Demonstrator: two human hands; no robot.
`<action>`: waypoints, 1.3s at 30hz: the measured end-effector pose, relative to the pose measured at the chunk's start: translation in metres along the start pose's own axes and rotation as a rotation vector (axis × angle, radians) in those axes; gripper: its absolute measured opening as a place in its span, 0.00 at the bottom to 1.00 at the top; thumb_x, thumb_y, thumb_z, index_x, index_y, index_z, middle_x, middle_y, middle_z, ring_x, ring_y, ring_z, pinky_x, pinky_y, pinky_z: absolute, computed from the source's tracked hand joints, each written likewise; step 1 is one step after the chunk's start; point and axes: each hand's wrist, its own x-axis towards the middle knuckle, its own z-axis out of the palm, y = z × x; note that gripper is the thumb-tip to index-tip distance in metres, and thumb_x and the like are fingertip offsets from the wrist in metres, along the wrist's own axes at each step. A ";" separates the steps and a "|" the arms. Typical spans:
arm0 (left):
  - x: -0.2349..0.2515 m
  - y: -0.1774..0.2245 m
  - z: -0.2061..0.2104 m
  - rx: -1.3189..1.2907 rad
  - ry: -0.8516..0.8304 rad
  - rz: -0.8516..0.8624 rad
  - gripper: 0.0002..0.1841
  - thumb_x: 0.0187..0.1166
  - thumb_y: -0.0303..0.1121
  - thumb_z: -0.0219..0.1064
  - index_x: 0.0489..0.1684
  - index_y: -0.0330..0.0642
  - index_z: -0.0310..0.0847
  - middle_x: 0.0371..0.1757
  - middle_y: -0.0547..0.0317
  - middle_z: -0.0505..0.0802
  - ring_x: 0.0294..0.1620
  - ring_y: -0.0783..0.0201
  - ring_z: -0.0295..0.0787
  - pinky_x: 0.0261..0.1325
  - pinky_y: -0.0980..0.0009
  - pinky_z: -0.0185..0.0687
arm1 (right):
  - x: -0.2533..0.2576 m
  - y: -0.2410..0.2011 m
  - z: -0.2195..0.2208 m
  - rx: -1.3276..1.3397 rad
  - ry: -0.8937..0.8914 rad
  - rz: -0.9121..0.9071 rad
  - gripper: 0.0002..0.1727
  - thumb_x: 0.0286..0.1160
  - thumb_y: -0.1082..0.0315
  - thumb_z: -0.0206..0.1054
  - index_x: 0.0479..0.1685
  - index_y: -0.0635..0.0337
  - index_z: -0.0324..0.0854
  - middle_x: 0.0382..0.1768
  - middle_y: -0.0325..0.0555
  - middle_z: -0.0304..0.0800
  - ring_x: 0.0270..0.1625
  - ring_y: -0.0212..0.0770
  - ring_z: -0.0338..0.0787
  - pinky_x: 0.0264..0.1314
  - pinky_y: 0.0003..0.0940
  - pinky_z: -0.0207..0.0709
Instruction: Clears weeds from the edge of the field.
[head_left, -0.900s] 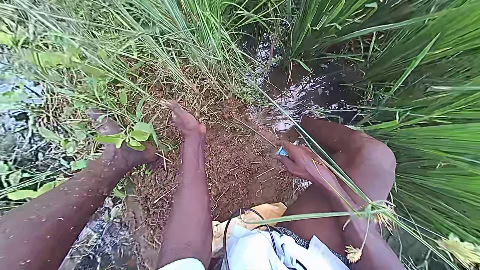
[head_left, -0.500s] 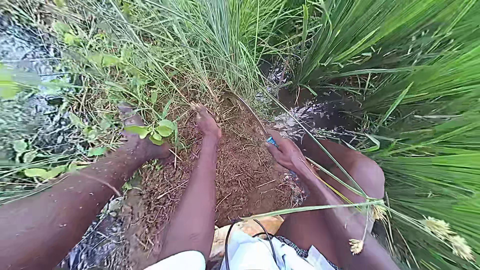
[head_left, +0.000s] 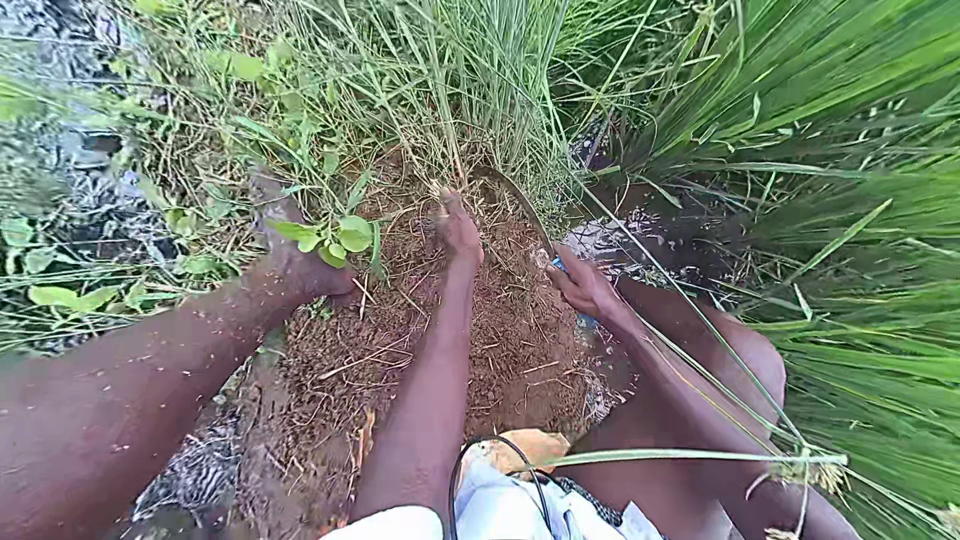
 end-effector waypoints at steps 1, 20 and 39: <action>0.002 -0.003 -0.001 -0.020 -0.015 0.000 0.32 0.95 0.54 0.38 0.66 0.31 0.75 0.54 0.46 0.85 0.53 0.61 0.83 0.60 0.59 0.81 | 0.001 -0.001 0.000 0.005 -0.014 0.012 0.26 0.92 0.57 0.54 0.83 0.58 0.66 0.30 0.56 0.86 0.30 0.55 0.88 0.39 0.58 0.82; 0.010 -0.016 -0.017 -0.106 -0.049 0.061 0.29 0.95 0.54 0.38 0.55 0.36 0.76 0.44 0.57 0.82 0.47 0.69 0.80 0.57 0.64 0.79 | 0.031 -0.018 -0.024 -0.385 -0.168 0.019 0.24 0.93 0.56 0.51 0.81 0.56 0.67 0.44 0.63 0.90 0.47 0.66 0.92 0.51 0.68 0.80; 0.034 -0.011 -0.034 -0.146 -0.131 0.006 0.26 0.93 0.58 0.39 0.43 0.46 0.74 0.29 0.68 0.77 0.26 0.73 0.76 0.34 0.69 0.81 | 0.107 -0.103 -0.115 -0.677 -0.508 0.006 0.15 0.93 0.58 0.52 0.66 0.54 0.74 0.31 0.52 0.82 0.30 0.52 0.85 0.35 0.54 0.77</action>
